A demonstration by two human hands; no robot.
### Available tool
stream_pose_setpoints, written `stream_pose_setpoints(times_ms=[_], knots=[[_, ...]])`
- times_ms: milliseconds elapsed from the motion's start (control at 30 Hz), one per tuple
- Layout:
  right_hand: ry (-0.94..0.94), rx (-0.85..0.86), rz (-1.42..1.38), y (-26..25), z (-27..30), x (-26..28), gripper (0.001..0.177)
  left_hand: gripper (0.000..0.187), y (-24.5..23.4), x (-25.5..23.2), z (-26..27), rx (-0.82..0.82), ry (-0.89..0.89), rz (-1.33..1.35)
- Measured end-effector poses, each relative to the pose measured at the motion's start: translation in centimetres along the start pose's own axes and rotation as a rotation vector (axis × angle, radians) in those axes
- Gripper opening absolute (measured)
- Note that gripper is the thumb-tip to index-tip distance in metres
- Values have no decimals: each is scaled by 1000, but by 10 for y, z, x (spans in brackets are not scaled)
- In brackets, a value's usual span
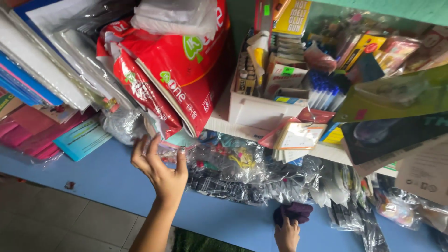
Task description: The person organizes stationery items on a cluttered shelf. They pick up a blue folder, wipe it with a dark cloth, and place it back. They then handle a white plastic-wrapped package, wiping it with the cloth before returning it to the shelf. Finally, they pick up a yellow box of glue sticks and a pack of blue pens, placing them on the shelf.
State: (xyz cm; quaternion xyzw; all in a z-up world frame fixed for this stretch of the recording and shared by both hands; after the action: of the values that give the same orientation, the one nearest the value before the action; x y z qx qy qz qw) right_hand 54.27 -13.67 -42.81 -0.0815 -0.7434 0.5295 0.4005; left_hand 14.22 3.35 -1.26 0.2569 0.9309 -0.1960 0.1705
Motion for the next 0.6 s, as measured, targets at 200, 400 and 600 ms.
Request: stream_pose_setpoints(times_ms=[200, 400, 600], knots=[[4, -148, -136, -24, -7, -33, 30, 53, 7, -27, 15, 54, 52, 53], [168, -479, -447, -111, -18, -44, 23, 52, 11, -25, 21, 97, 32, 96], [108, -634, -343, -153, -26, -29, 39, 52, 16, -24, 24, 135, 24, 108]])
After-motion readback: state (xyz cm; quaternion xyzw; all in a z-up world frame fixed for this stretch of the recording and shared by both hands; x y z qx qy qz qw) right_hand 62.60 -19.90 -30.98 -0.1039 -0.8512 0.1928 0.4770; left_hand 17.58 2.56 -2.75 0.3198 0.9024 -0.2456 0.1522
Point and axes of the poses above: each hand's wrist, its own z-axis away from the middle knuckle, its own y-axis out of the palm, x = y × z, the point moved 4 cm from there along -z, towards the middle knuckle, and after that the axes turned 11 degrees about -z, right-handed, at the moved point
